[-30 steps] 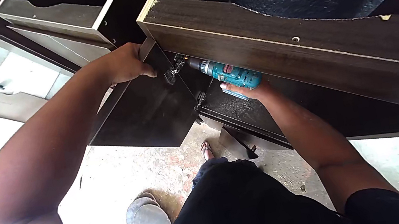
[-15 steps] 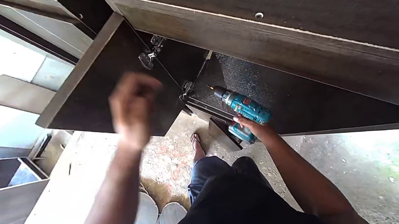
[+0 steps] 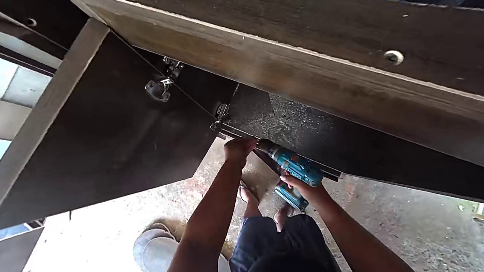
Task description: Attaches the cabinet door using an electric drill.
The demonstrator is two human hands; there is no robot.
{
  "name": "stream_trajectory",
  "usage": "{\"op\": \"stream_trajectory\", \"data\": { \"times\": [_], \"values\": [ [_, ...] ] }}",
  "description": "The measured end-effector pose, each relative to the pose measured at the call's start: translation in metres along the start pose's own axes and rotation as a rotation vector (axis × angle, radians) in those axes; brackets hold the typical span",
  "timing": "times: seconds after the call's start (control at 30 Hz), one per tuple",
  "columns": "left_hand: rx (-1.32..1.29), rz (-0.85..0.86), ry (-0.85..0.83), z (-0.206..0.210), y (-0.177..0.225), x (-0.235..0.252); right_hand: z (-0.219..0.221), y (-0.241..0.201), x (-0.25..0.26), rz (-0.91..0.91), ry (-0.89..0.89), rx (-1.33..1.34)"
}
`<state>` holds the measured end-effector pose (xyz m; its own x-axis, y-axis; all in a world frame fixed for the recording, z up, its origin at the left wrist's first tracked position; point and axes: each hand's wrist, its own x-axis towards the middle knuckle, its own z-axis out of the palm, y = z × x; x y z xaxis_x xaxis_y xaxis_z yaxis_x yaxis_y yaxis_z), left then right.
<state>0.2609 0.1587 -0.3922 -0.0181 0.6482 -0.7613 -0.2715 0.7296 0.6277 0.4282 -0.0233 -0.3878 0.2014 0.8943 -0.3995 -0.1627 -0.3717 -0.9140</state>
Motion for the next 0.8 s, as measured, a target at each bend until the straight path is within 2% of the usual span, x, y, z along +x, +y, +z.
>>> {"op": "stream_trajectory", "data": {
  "times": [0.1,0.17,0.33,0.43,0.5,0.6,0.7,0.8],
  "values": [
    [0.110,-0.012,0.115,-0.008,0.002,0.016,0.012,0.007,0.013,0.021,0.012,-0.001],
    [0.153,0.001,0.123,-0.017,-0.001,0.031,0.019,0.009,0.019,0.017,0.008,0.008],
    [-0.100,0.085,-0.055,-0.026,-0.013,0.051,0.027,0.008,0.037,0.032,-0.027,0.043],
    [-0.248,0.156,-0.072,-0.022,-0.018,0.050,0.025,0.016,0.054,0.048,-0.097,0.060],
    [-0.320,0.146,-0.056,-0.019,-0.020,0.054,0.025,0.017,0.062,0.061,-0.126,0.082],
    [-0.359,0.125,-0.047,-0.016,-0.025,0.056,0.029,0.006,0.063,0.100,-0.131,0.097],
    [-0.393,0.166,-0.115,-0.025,-0.026,0.061,0.031,0.010,0.064,0.108,-0.130,0.145],
    [-0.382,0.171,-0.103,-0.031,-0.018,0.062,0.032,0.012,0.066,0.094,-0.138,0.176]
  ]
}}
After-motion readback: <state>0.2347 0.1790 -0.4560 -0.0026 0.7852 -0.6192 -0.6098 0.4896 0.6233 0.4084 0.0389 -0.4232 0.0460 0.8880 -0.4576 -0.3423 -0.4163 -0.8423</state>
